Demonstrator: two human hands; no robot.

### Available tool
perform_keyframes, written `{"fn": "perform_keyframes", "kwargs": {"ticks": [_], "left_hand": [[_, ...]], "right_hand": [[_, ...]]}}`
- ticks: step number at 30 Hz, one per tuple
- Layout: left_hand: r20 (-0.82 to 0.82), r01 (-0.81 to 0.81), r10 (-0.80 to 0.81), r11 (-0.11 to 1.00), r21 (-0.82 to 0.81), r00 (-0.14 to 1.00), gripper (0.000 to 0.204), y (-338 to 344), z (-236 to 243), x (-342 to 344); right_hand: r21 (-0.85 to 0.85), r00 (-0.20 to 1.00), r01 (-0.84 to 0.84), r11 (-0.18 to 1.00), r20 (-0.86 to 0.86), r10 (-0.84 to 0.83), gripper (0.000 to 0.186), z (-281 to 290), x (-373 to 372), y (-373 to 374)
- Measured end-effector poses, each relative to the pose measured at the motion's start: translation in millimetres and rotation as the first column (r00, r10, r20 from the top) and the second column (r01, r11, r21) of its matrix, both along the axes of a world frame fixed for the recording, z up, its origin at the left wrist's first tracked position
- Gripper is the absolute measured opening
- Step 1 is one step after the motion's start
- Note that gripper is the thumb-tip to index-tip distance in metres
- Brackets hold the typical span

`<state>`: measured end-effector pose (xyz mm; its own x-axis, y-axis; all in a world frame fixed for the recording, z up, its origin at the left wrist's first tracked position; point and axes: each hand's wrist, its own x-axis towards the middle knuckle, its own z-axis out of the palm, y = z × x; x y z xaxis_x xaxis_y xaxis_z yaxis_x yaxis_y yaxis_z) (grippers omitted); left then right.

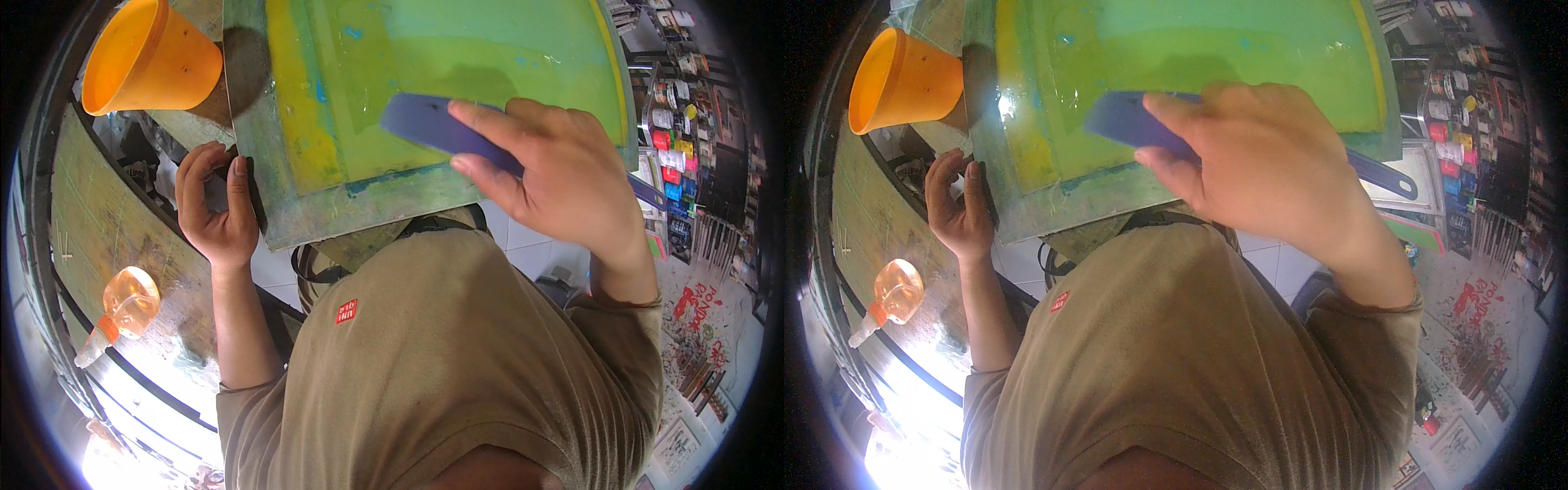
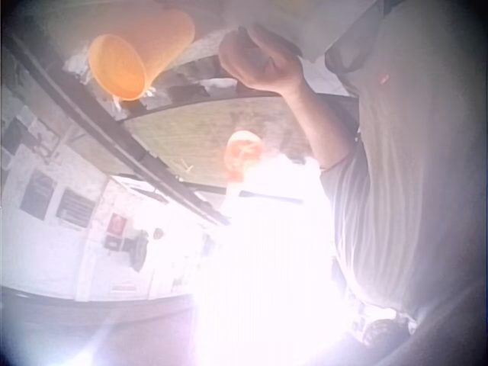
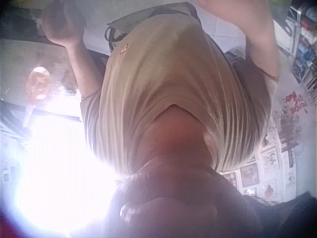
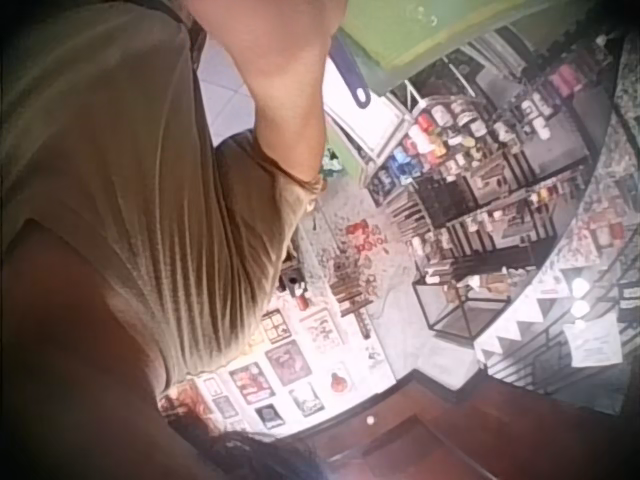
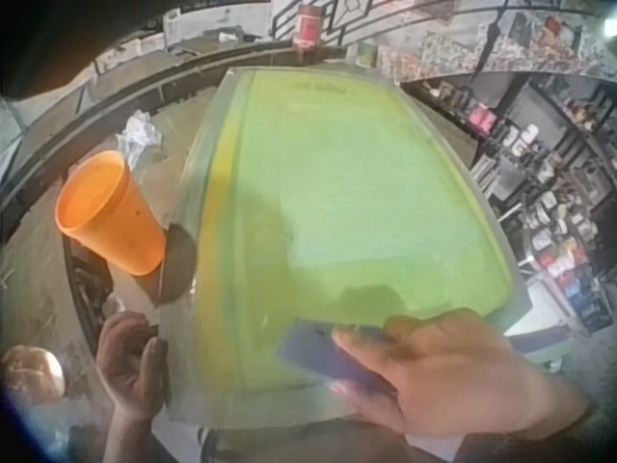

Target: The person pours a clear liquid from a small plastic bag onto a green screen-printing frame and spreads it evenly using a purple squeegee. They then use a wooden stick to remove small bubbles from the liquid surface. The person briefly walks away to retrieve a bottle and returns to continue smoothing the liquid on the frame.

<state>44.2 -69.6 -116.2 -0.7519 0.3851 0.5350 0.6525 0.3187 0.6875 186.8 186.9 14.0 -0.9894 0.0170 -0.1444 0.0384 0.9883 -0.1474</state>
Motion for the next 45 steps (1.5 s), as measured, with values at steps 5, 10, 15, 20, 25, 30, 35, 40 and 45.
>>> {"fn": "perform_keyframes", "kwargs": {"ticks": [5, 10, 15, 20, 25, 30, 35, 40, 45], "left_hand": [[-0.007, -0.002, 0.002, 1.0, -0.006, 1.0, 0.014, 0.0, -0.2, -0.7], [-0.005, -0.018, 0.018, 1.0, -0.021, 1.0, 0.014, 0.0, 1.1, 0.9], [-0.001, -0.017, 0.017, 1.0, -0.016, 1.0, 0.014, 0.1, 0.8, 0.5], [-0.009, -0.016, 0.016, 1.0, -0.02, 1.0, 0.014, -0.9, 0.9, -0.4], [0.019, -0.011, 0.011, 1.0, -0.005, 1.0, 0.014, -0.6, 0.5, 0.3], [0.002, -0.011, 0.011, 1.0, -0.005, 1.0, 0.015, -0.7, 0.7, 0.0], [-0.151, -0.015, 0.005, 0.998, -0.068, 0.989, 0.013, 3.2, 8.2, 2.6], [-0.025, 0.138, -0.141, 0.985, -0.101, 0.99, 0.013, 24.6, 44.6, 27.4], [-0.004, 0.29, -0.301, 0.923, -0.252, 0.954, 0.015, 72.1, 59.5, 29.5]], "right_hand": [[-0.069, 0.961, 0.094, 0.993, -0.254, -0.109, 0.044, -11.9, -1.2, 12.8], [-0.081, 0.976, 0.112, 0.99, -0.18, -0.125, 0.051, -10.8, 4.9, 21.6], [-0.031, 0.977, 0.123, 0.992, -0.171, -0.127, 0.05, -10.2, 2.8, 16.9], [0.018, 0.984, 0.128, 0.992, -0.131, -0.125, 0.049, -4.0, -2.3, 7.8], [0.081, 0.987, 0.132, 0.988, -0.098, -0.124, 0.049, 0.8, -4.0, -2.1], [0.035, 0.98, 0.135, 0.99, -0.155, -0.128, 0.05, -1.9, -4.9, -0.4], [-0.176, 0.855, 0.386, 0.906, -0.3, -0.423, 0.052, -23.5, -7.4, 30.6], [-0.429, 0.739, 0.472, 0.77, -0.283, -0.611, 0.052, -58.8, -0.1, 53.6], [-0.569, 0.702, 0.449, 0.689, -0.253, -0.666, 0.053, -76.8, 6.3, 60.5]]}}
